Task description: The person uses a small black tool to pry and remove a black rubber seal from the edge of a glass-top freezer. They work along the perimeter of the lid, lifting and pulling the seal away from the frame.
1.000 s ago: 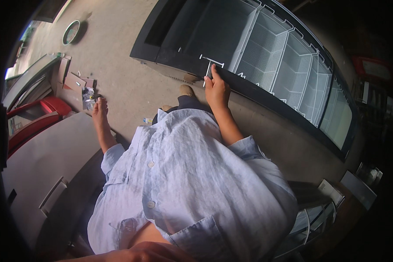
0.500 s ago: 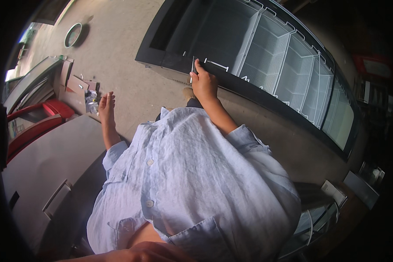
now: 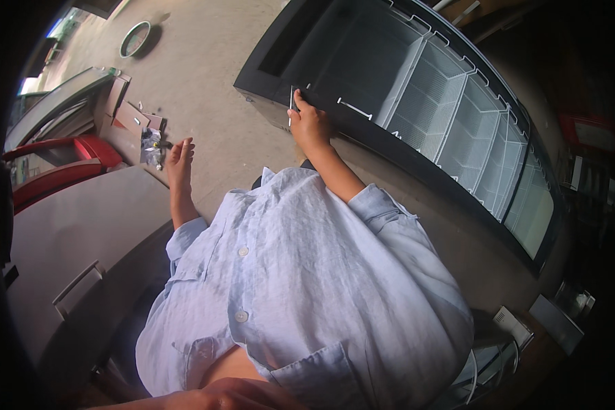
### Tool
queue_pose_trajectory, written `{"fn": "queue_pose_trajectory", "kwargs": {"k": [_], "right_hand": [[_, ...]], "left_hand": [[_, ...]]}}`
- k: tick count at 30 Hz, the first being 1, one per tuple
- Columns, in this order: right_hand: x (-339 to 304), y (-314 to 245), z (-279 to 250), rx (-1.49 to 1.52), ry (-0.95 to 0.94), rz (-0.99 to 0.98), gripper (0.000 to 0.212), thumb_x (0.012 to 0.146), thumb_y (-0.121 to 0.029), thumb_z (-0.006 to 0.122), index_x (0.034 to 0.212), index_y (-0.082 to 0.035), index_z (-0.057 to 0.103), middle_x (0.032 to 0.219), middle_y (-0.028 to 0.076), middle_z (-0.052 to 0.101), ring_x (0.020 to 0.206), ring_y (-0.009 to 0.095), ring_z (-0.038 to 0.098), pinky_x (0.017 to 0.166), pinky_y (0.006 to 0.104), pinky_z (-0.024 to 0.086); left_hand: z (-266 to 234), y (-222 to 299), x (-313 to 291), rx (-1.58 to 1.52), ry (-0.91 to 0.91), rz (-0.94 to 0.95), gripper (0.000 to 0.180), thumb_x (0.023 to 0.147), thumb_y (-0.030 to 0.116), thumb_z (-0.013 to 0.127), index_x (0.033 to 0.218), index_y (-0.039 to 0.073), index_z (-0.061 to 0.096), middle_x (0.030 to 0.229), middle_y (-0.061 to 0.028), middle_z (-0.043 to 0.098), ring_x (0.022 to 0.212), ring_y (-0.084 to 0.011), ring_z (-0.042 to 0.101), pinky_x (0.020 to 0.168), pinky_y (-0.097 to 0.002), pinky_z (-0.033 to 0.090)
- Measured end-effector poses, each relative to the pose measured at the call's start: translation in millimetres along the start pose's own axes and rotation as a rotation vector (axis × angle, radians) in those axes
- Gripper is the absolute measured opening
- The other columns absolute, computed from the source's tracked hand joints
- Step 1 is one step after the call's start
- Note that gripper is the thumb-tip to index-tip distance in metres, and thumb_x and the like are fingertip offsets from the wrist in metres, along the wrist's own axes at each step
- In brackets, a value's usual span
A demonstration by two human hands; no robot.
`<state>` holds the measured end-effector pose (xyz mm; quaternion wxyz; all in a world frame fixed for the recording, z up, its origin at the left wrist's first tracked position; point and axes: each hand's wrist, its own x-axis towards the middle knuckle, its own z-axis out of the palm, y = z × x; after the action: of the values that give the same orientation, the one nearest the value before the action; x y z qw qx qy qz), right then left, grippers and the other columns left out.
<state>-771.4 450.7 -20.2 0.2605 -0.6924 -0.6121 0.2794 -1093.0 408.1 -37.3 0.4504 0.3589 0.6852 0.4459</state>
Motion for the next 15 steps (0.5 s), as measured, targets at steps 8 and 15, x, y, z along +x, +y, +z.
{"fn": "queue_pose_trajectory", "kwargs": {"k": [8, 15], "right_hand": [[-14.3, -5.5, 23.6, 0.283, 0.036, -0.201, 0.052, 0.087, -0.018, 0.07, 0.134, -0.003, 0.054, 0.061, 0.008, 0.059, 0.053, 0.017, 0.055, 0.057, 0.0306, 0.045], [-41.7, -48.9, 27.7, 0.451, -0.164, -0.239, 0.034, 0.089, -0.028, 0.07, 0.109, -0.002, 0.063, 0.066, 0.006, 0.065, 0.058, 0.015, 0.061, 0.057, 0.0301, 0.047]], "left_hand": [[-7.5, -8.7, -12.9, -0.133, 0.053, 0.07, 0.016, 0.093, 0.023, 0.059, 0.093, 0.009, 0.066, 0.088, 0.001, 0.064, 0.079, -0.0059, 0.053, 0.071, -0.0222, 0.041], [25.9, 11.5, -33.9, -0.183, -0.101, 0.014, 0.03, 0.092, 0.038, 0.066, 0.09, 0.008, 0.063, 0.087, 0.0, 0.065, 0.077, -0.0077, 0.055, 0.069, -0.0235, 0.041]]}}
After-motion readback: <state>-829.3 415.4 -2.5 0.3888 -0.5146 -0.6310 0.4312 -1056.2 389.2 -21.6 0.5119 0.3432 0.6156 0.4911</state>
